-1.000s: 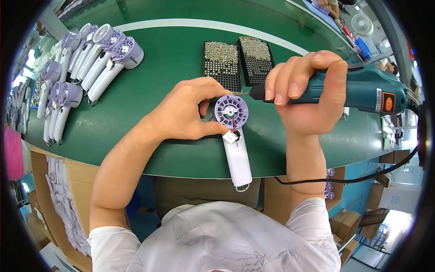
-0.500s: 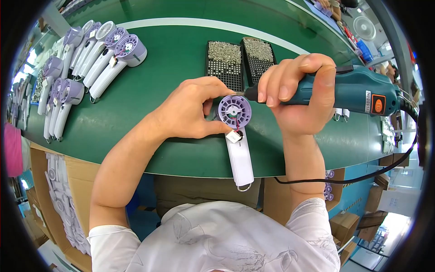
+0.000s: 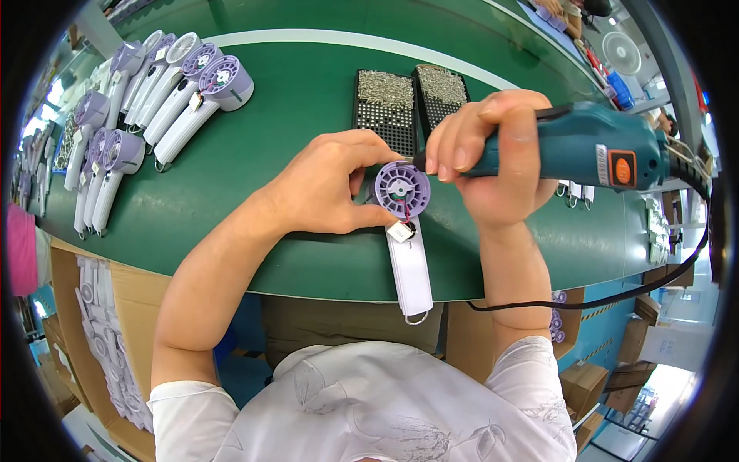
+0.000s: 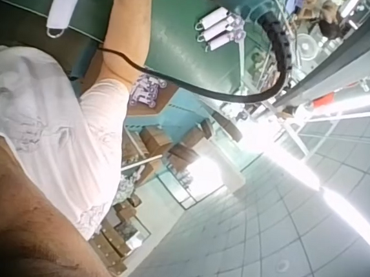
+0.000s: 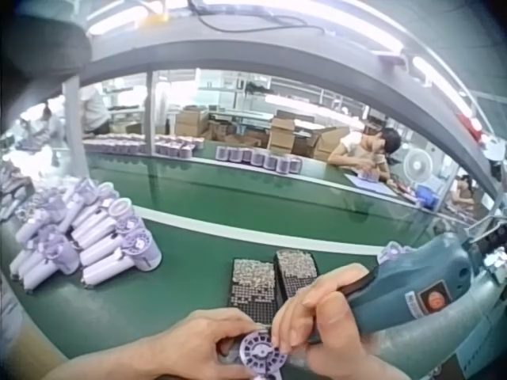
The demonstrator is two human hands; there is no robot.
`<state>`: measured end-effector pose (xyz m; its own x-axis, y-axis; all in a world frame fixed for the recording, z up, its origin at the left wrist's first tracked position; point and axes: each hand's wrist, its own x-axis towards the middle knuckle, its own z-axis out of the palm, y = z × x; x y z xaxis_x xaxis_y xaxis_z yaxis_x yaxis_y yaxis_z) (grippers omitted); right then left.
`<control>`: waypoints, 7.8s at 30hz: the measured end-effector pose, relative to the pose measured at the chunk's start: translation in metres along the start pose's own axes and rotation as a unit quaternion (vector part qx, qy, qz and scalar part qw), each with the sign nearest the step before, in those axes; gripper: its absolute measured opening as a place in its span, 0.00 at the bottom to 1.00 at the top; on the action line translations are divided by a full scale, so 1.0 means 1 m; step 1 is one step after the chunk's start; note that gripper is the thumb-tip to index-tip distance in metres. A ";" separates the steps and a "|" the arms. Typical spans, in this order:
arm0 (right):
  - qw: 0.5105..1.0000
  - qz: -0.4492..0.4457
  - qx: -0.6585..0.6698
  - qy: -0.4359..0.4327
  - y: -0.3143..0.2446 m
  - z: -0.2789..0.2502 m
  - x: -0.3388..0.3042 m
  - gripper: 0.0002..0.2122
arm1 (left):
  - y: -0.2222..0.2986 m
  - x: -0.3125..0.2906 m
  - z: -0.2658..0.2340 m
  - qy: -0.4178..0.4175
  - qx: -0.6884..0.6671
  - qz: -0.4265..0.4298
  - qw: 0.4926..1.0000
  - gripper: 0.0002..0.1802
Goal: The person assembles portable handheld fans on a production line by driving screws into each fan body using an electric screwdriver and placing the assembled fans onto the table.
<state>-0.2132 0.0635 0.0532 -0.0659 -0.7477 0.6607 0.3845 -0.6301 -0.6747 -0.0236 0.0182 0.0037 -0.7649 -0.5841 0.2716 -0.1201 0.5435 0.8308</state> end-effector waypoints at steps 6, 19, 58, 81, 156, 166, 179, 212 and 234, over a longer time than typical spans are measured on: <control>0.979 0.024 -0.202 -0.031 0.009 0.018 0.010 0.03 | 0.001 0.001 -0.002 0.005 0.011 0.012 1.000 0.29; 0.987 0.111 -0.116 -0.011 0.017 0.020 0.021 0.05 | -0.006 -0.001 0.001 0.018 -0.012 0.006 1.000 0.32; 0.971 0.019 -0.161 0.178 0.043 -0.043 0.034 0.11 | -0.001 -0.007 -0.012 0.006 0.017 0.007 1.000 0.29; 0.976 0.000 -0.149 0.156 -0.004 -0.019 0.034 0.15 | -0.003 -0.004 -0.012 0.016 0.026 0.005 1.000 0.27; 0.774 0.096 -0.595 -0.197 -0.088 0.013 -0.071 0.22 | 0.008 -0.008 0.001 0.070 0.030 -0.005 0.997 0.26; 0.646 0.223 -0.705 -0.189 -0.083 0.010 -0.110 0.25 | 0.008 -0.005 0.023 0.120 0.097 0.111 0.982 0.31; 0.581 0.268 -0.762 0.102 -0.128 -0.117 -0.052 0.16 | -0.002 -0.007 0.023 0.152 0.067 0.129 0.978 0.20; 0.952 0.278 -0.101 -0.078 -0.026 -0.046 -0.016 0.09 | -0.023 -0.090 -0.108 0.237 0.603 -0.264 0.714 0.21; 0.941 0.300 -0.154 0.021 -0.040 -0.005 -0.033 0.14 | 0.046 -0.036 -0.026 0.249 -0.420 -0.155 0.859 0.22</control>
<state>-0.2308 0.1122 0.0566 0.0401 -0.9918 0.1210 0.0793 -0.1176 -0.9899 0.0149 0.0480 0.0451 -0.3882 -0.9212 -0.0255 0.3889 -0.1888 0.9017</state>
